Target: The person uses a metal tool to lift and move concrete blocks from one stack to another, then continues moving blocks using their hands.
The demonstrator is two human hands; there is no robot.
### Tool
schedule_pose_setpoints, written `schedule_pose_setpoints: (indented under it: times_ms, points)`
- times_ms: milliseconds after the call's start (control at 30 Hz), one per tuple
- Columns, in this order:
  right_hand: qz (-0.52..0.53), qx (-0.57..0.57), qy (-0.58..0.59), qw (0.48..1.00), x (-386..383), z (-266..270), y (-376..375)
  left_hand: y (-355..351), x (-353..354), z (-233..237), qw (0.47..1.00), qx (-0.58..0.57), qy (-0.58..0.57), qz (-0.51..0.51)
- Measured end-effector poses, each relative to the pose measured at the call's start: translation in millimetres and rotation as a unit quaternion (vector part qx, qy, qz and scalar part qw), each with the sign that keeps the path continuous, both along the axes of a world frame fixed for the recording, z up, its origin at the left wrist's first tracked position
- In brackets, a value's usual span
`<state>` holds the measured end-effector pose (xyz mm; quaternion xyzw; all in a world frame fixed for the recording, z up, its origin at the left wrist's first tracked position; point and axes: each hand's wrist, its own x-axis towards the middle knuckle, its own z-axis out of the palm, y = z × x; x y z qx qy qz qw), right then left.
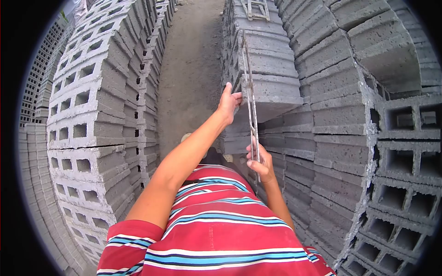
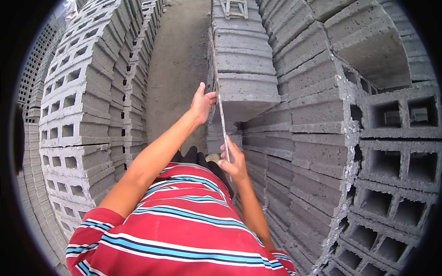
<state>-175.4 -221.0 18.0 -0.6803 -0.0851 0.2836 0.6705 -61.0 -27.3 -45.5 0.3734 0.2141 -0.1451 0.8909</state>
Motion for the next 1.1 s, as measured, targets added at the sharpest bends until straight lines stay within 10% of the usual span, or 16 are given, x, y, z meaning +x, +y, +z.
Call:
schedule_pose_setpoints:
  times_ms: [1100]
  points:
    - [0.012,-0.073,0.005,0.997,6.5,-11.3,3.5,1.9,5.3,-0.8,1.000,-0.005,-0.002,0.002]
